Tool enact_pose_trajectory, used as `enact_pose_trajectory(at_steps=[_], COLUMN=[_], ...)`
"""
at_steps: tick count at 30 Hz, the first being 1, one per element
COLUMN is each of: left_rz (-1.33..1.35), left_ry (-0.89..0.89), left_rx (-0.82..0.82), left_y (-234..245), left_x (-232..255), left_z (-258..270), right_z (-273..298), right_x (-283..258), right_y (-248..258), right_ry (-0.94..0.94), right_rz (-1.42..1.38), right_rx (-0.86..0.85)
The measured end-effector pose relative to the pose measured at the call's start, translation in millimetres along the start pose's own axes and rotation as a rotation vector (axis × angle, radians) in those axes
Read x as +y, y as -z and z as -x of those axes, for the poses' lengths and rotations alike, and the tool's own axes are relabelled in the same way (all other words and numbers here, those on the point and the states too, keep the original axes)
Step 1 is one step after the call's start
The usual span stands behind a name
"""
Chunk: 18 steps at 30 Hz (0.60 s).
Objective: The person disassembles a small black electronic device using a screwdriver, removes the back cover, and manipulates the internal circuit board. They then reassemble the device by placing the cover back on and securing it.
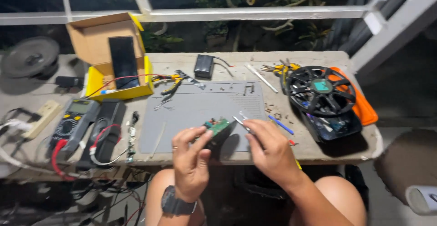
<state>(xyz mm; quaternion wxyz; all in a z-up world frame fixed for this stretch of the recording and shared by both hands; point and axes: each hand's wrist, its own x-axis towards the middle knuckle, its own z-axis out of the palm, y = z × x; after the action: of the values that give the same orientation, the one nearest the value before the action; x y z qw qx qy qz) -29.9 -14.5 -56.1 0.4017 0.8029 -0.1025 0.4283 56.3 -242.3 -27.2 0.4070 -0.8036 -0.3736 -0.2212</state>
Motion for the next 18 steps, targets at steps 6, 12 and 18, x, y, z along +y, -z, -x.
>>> enact_pose_trajectory(at_steps=[6, 12, 18], left_rz=[0.028, 0.03, 0.03], left_ry=[-0.009, 0.157, 0.173], left_rx=[0.042, 0.122, 0.018], left_y=[10.2, 21.8, 31.1], left_x=[11.3, 0.2, -2.5], left_z=[-4.1, 4.6, 4.0], right_z=[1.0, 6.1, -8.9], right_x=[-5.3, -8.6, 12.2], right_y=[0.8, -18.3, 9.7], right_ry=[-0.011, 0.042, -0.059], right_rz=[-0.01, -0.003, 0.15], right_rx=[0.002, -0.069, 0.11])
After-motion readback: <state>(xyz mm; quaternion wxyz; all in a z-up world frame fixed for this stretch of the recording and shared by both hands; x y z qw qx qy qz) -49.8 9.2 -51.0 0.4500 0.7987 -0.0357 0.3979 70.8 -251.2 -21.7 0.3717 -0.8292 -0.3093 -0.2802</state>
